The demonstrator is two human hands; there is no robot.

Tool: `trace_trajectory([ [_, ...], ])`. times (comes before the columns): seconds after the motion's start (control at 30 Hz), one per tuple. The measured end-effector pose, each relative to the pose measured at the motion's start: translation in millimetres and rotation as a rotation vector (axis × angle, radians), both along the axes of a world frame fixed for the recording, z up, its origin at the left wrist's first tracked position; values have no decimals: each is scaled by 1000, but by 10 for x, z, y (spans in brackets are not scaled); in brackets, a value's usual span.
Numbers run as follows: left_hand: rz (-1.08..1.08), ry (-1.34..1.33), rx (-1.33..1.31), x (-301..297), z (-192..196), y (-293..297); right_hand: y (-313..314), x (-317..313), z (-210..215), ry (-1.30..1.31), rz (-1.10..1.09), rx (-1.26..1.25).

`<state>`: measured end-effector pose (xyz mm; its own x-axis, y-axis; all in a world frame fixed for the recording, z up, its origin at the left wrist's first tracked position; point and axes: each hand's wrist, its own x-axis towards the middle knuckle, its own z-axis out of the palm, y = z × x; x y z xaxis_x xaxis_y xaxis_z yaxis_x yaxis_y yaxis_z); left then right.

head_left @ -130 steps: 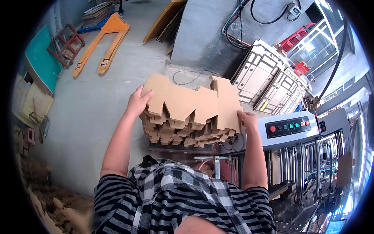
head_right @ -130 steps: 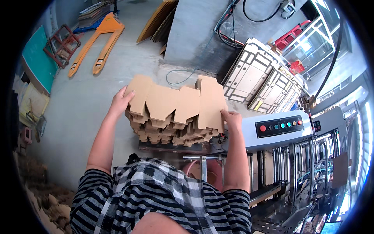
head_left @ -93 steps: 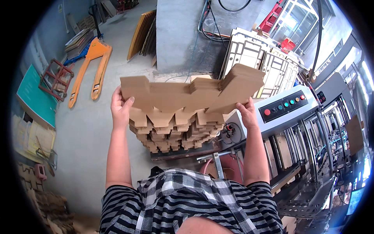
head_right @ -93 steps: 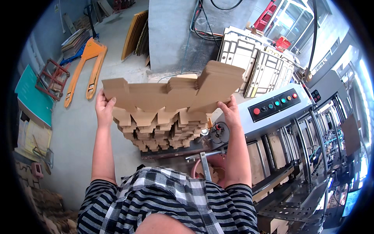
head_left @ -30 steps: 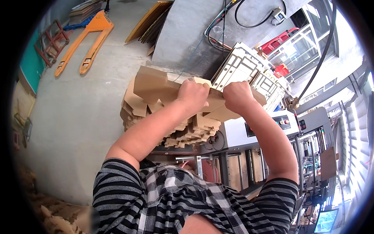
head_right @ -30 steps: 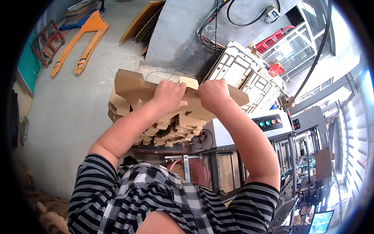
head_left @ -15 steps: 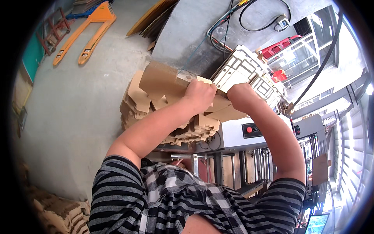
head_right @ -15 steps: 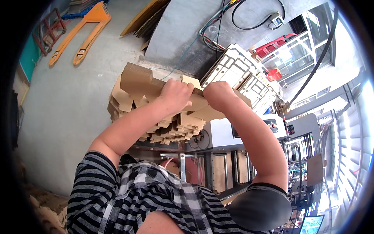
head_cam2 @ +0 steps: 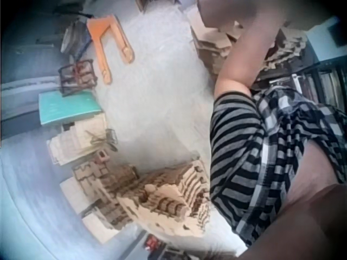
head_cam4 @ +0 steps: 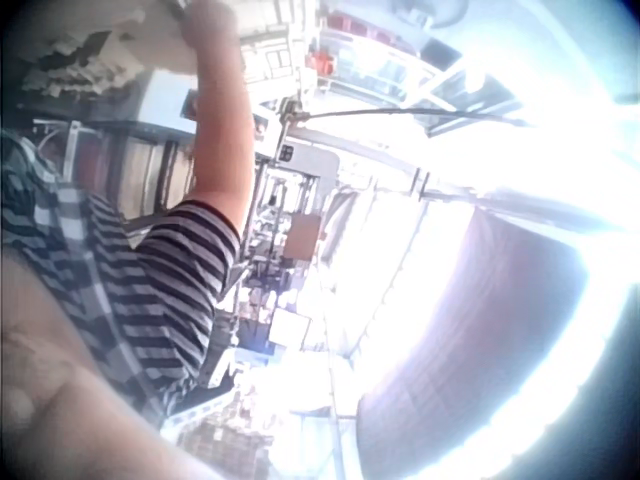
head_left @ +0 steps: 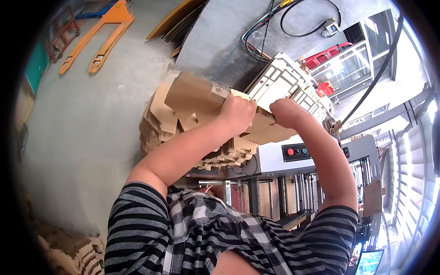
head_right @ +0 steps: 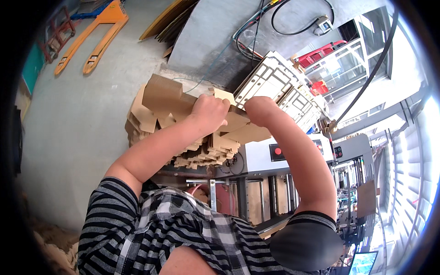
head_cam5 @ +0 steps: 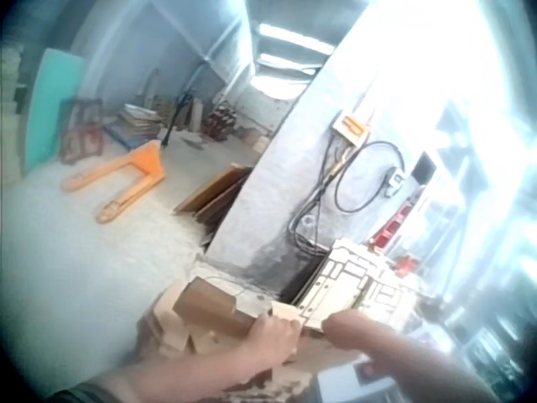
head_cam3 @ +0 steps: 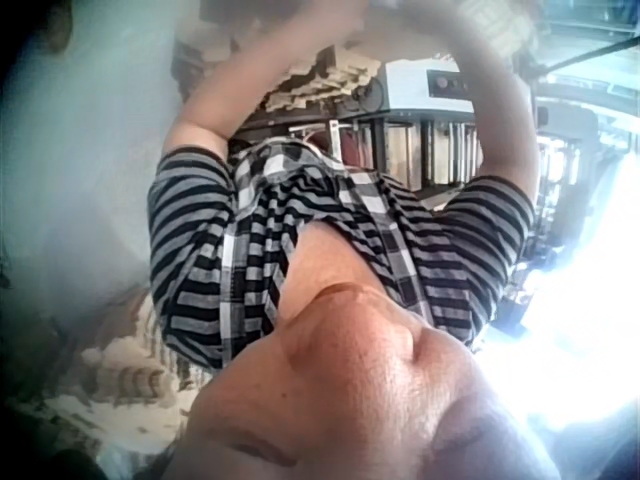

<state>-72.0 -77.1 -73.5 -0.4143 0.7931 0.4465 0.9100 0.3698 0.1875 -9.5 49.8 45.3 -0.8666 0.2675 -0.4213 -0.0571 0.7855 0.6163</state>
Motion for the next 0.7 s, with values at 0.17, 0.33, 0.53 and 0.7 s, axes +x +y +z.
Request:
trace_trajectory([
  [0.17, 4, -31, -7, -44, -13, -14, -22, -120, 138, 0, -211, -254],
  [0.33, -17, 15, 68, -56, -89, 43, 30, -150, 64, 9, -68, -159],
  [0.53, -8, 16, 44, -47, -48, 44, -10, -116, 12, -59, 62, -15],
  [0.7, -57, 38, 37, -55, -30, 19, 110, -101, 54, -30, -28, -160],
])
